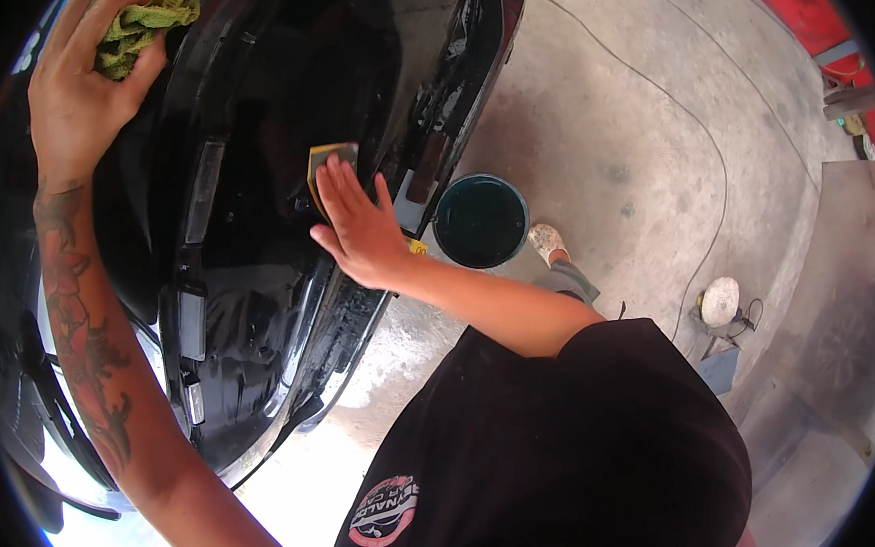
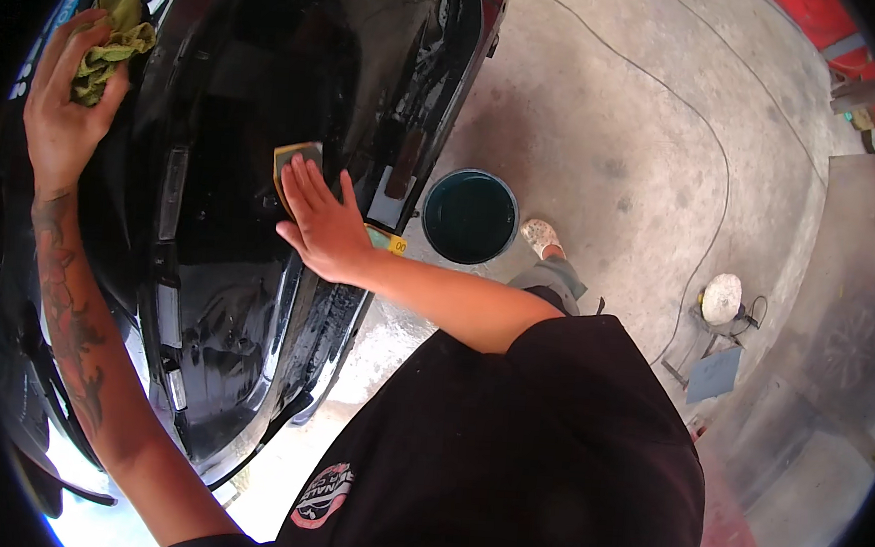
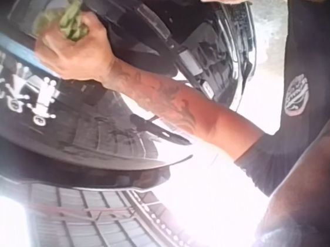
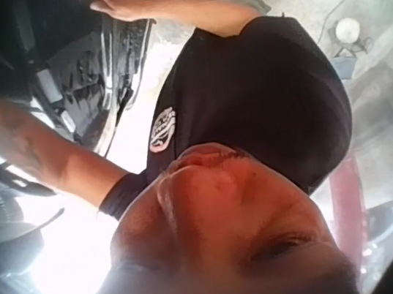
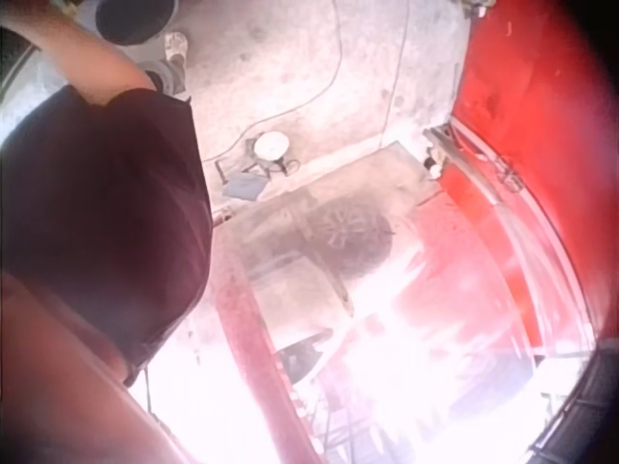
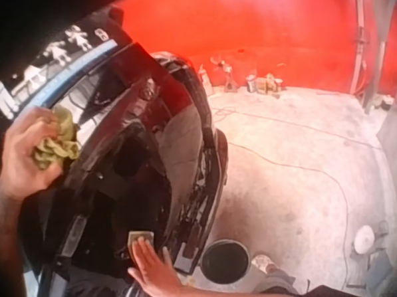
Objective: The person rubs a small sanding block across the black surface of a vehicle body, alternating with wiping the area with a cloth and dipping the sanding block into a bucket of water.
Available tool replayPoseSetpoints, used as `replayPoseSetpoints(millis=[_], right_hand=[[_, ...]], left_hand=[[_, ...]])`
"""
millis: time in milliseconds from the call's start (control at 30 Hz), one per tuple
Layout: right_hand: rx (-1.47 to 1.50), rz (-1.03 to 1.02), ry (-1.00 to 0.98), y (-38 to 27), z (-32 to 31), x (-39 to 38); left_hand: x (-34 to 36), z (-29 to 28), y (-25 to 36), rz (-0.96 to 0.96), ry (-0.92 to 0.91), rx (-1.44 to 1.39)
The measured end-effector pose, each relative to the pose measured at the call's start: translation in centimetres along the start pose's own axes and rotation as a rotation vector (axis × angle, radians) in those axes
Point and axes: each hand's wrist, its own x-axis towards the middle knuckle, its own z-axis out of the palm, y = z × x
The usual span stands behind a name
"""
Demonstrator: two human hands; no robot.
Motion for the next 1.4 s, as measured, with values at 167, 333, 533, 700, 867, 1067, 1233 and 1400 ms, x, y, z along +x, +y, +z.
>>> replayPoseSetpoints(millis=[167,333,533,700,867,1067,1233,1400], right_hand=[[0.029,0.045,0.33,1.7,-3.7,6.9],[0.026,0.014,0.176,0.9,-1.0,2.4],[-0.043,-0.048,0.254,1.9,-3.8,6.2],[-0.139,-0.066,0.252,3.4,-3.8,5.8],[-0.134,-0.098,0.328,2.6,-4.1,7.3],[-0.261,-0.256,0.317,3.7,-6.2,8.1],[-0.192,-0.192,0.275,4.3,-4.8,6.3],[-0.197,-0.186,0.371,2.2,-6.3,9.3]], left_hand=[[0.0,-0.2,0.4,-0.044,-0.03,0.022],[0.1,0.1,0.0,-0.023,-0.015,0.003],[-0.2,0.0,-0.1,-0.014,-0.011,0.01],[0.1,-0.2,0.2,-0.038,-0.035,0.023],[0.1,-0.1,0.2,-0.025,-0.013,0.007],[0.1,0.3,-0.6,-0.036,-0.025,-0.004],[-0.3,0.1,-0.9,-0.019,-0.023,-0.013],[0.5,0.1,0.6,-0.078,-0.035,0.026]])
